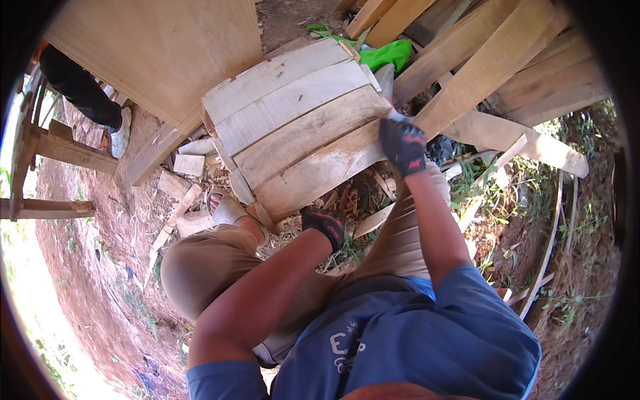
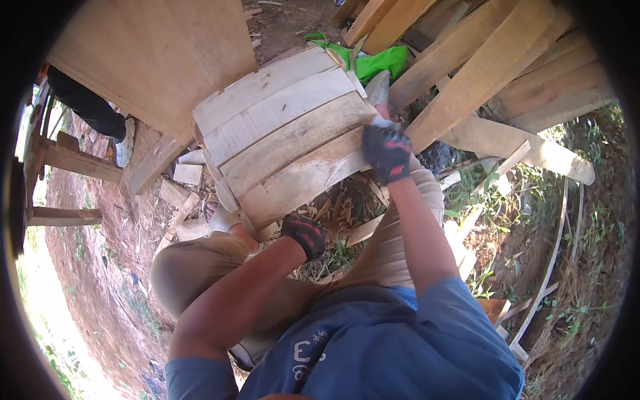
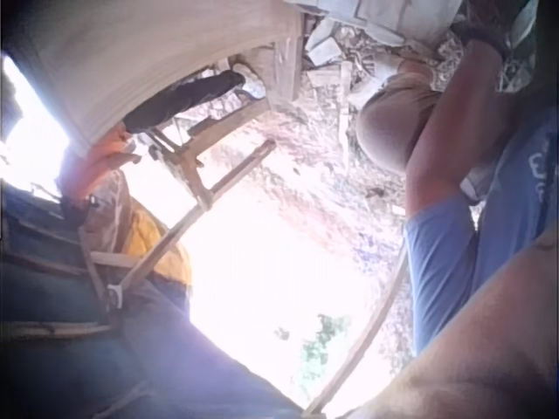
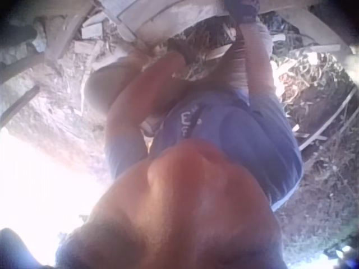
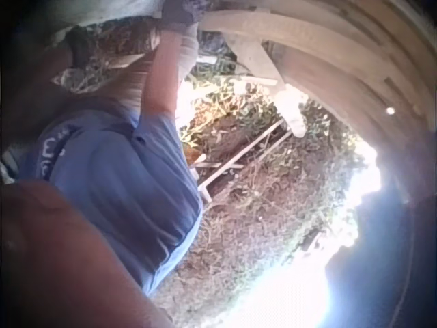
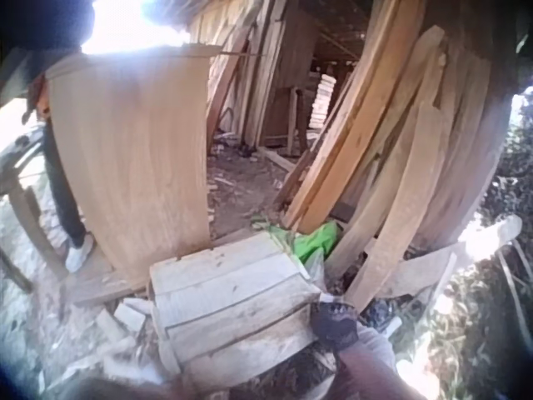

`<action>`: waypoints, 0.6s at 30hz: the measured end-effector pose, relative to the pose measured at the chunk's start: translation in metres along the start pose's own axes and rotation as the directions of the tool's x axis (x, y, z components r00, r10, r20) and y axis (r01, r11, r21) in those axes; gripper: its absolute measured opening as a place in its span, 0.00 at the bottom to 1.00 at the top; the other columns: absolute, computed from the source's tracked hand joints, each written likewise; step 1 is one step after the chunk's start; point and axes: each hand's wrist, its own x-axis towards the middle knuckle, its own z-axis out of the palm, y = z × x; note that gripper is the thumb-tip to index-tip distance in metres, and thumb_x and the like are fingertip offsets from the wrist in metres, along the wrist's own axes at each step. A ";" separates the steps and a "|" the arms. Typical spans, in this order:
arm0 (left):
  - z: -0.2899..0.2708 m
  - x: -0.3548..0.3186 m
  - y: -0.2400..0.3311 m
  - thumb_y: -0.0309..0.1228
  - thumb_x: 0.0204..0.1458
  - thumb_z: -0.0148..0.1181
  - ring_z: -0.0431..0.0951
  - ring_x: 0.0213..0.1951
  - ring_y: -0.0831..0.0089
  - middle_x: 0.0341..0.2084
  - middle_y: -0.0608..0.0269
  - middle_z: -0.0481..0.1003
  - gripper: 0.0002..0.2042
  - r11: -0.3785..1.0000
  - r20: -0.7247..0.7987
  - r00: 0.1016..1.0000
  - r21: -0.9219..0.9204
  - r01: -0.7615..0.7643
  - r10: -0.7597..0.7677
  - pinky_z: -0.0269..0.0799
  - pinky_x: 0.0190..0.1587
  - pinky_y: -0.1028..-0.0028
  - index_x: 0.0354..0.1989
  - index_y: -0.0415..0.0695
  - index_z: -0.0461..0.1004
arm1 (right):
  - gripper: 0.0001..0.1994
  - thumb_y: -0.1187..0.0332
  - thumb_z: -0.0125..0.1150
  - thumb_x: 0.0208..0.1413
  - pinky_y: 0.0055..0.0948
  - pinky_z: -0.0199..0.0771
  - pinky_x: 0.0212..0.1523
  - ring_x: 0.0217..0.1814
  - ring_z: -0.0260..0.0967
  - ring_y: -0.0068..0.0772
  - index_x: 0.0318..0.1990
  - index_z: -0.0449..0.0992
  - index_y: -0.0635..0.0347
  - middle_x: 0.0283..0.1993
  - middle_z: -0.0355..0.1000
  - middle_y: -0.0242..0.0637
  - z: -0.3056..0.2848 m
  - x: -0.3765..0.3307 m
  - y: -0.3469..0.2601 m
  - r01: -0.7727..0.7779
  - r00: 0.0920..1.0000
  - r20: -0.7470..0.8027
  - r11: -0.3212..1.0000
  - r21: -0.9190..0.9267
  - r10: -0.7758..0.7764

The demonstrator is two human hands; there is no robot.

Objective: The person sands the surface and edges of a wooden box-like structure using a small piece of sandpaper held by hand.

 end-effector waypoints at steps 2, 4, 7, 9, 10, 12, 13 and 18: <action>-0.002 0.004 -0.002 0.41 0.63 0.51 0.79 0.65 0.59 0.61 0.61 0.81 0.22 0.999 0.058 0.998 0.040 -0.007 0.004 0.69 0.65 0.50 0.61 0.55 0.83 | 0.08 0.64 0.56 0.63 0.48 0.73 0.22 0.21 0.74 0.45 0.41 0.75 0.58 0.29 0.76 0.43 0.007 0.008 0.005 0.098 0.995 0.004 0.994 -0.046 -0.098; -0.005 0.006 -0.005 0.42 0.64 0.50 0.79 0.64 0.60 0.61 0.60 0.81 0.22 0.998 0.073 0.996 0.030 -0.048 0.045 0.71 0.63 0.51 0.62 0.54 0.83 | 0.08 0.62 0.54 0.68 0.51 0.74 0.23 0.23 0.75 0.54 0.41 0.77 0.54 0.25 0.74 0.47 0.008 0.015 0.008 0.397 0.894 -0.209 0.917 -0.037 -0.396; -0.011 0.004 -0.006 0.39 0.66 0.47 0.77 0.67 0.59 0.65 0.61 0.78 0.22 0.998 0.167 0.984 0.008 -0.062 0.060 0.71 0.65 0.50 0.64 0.53 0.81 | 0.10 0.61 0.58 0.62 0.50 0.74 0.22 0.22 0.76 0.46 0.39 0.76 0.59 0.26 0.75 0.43 0.004 0.021 0.009 0.079 0.997 0.012 0.988 -0.131 -0.078; -0.018 0.004 -0.006 0.37 0.67 0.46 0.76 0.68 0.58 0.66 0.61 0.77 0.22 0.994 0.155 0.981 -0.017 -0.112 0.114 0.72 0.65 0.51 0.65 0.52 0.80 | 0.11 0.59 0.58 0.64 0.51 0.75 0.24 0.22 0.75 0.49 0.39 0.77 0.56 0.23 0.74 0.43 -0.001 0.021 0.010 -0.028 0.998 0.050 1.000 0.011 0.027; -0.022 0.003 -0.005 0.37 0.66 0.47 0.77 0.67 0.58 0.66 0.59 0.78 0.22 0.985 0.108 0.979 -0.028 -0.172 0.174 0.73 0.63 0.52 0.65 0.51 0.80 | 0.11 0.58 0.58 0.65 0.52 0.76 0.26 0.22 0.75 0.50 0.39 0.78 0.55 0.23 0.74 0.43 -0.005 0.022 0.013 0.061 0.997 0.048 0.998 0.004 -0.061; -0.030 0.003 -0.001 0.38 0.66 0.48 0.78 0.66 0.57 0.65 0.57 0.78 0.22 0.963 -0.085 0.962 -0.053 -0.265 0.260 0.74 0.63 0.53 0.64 0.49 0.80 | 0.11 0.56 0.57 0.66 0.54 0.77 0.28 0.23 0.76 0.52 0.38 0.79 0.51 0.22 0.74 0.43 -0.008 0.023 0.016 0.224 0.971 0.089 0.974 -0.019 -0.222; -0.035 0.003 0.002 0.39 0.66 0.49 0.77 0.67 0.56 0.65 0.55 0.78 0.22 0.950 -0.228 0.932 -0.069 -0.305 0.282 0.74 0.64 0.53 0.64 0.47 0.79 | 0.12 0.55 0.57 0.66 0.54 0.78 0.29 0.24 0.76 0.52 0.36 0.79 0.51 0.23 0.75 0.43 -0.008 0.024 0.018 0.147 0.989 0.010 0.989 -0.016 -0.147; -0.055 0.018 -0.018 0.41 0.59 0.64 0.69 0.71 0.52 0.69 0.49 0.71 0.32 0.952 -0.784 0.585 0.024 -0.304 0.207 0.66 0.71 0.53 0.70 0.42 0.69 | 0.16 0.55 0.56 0.67 0.55 0.80 0.32 0.29 0.80 0.56 0.34 0.82 0.54 0.29 0.81 0.48 -0.004 0.028 0.032 -0.211 0.971 0.126 0.976 0.053 0.203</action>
